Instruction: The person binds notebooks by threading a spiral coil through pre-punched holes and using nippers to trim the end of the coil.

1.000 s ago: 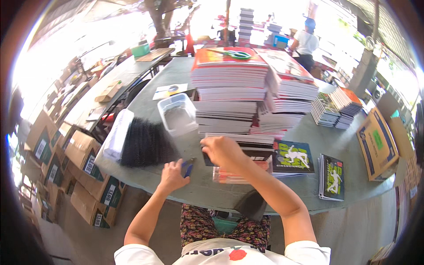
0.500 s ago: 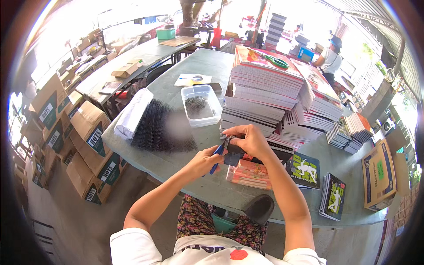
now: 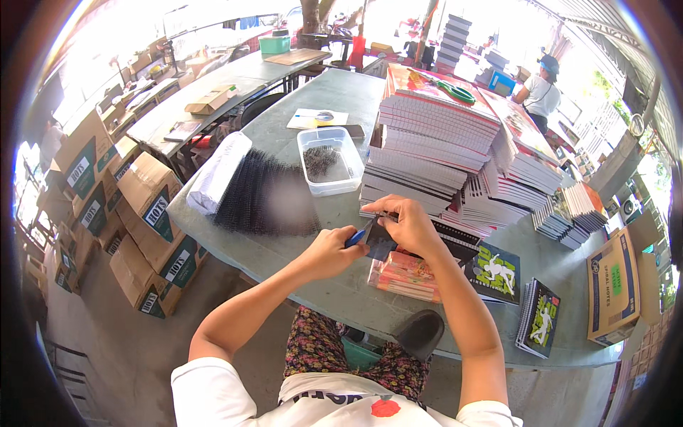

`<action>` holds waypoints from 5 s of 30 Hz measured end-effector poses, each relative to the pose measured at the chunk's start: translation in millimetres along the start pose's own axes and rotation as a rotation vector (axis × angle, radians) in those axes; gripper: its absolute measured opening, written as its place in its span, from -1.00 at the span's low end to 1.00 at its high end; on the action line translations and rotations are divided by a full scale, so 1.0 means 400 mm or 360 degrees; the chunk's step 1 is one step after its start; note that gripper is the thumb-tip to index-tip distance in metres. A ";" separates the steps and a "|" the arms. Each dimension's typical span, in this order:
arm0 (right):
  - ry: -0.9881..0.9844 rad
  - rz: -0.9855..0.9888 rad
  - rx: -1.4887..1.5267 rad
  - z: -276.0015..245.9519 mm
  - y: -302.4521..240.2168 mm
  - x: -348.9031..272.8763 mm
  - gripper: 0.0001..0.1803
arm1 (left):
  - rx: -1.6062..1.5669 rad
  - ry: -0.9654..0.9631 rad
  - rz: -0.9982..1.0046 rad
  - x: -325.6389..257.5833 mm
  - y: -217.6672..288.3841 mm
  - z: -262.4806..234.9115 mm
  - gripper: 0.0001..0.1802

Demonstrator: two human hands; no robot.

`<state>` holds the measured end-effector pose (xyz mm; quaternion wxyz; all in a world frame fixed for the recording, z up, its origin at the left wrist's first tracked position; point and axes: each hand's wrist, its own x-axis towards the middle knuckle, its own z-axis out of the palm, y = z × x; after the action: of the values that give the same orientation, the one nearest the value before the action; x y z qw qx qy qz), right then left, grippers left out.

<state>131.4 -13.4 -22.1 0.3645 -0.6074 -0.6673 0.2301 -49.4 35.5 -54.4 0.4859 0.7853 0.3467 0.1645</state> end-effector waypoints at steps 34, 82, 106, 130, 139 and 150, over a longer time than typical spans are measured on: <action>0.0264 -0.0266 -0.0567 0.022 0.013 -0.071 -0.82 | -0.0869 0.0050 0.0148 0.168 0.010 -0.018 -0.78; 0.0518 0.0219 -0.1291 -0.213 0.401 -0.645 -0.61 | 0.1094 0.0857 0.0364 0.024 -0.313 0.197 -0.58; 0.0880 -0.0584 -0.1395 -0.094 0.041 -0.138 -0.75 | 0.1346 0.0638 -0.0382 0.210 -0.272 0.014 -0.60; 0.0550 -0.0457 -0.0732 0.017 0.014 -0.121 -0.77 | 0.0572 0.1081 0.0193 0.141 -0.286 -0.255 -0.59; 0.0591 -0.0518 -0.0724 0.025 0.040 -0.096 -0.83 | 0.1237 0.0878 -0.0886 0.061 -0.391 -0.403 -0.41; 0.0442 -0.0400 -0.0753 0.041 0.035 -0.092 -0.85 | 0.1279 0.0828 -0.0765 0.066 -0.460 -0.442 -0.54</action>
<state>127.6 -45.1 -50.4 0.3263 -0.6138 -0.7160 -0.0641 -207.0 221.8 -134.1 0.0689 0.7412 0.6614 0.0919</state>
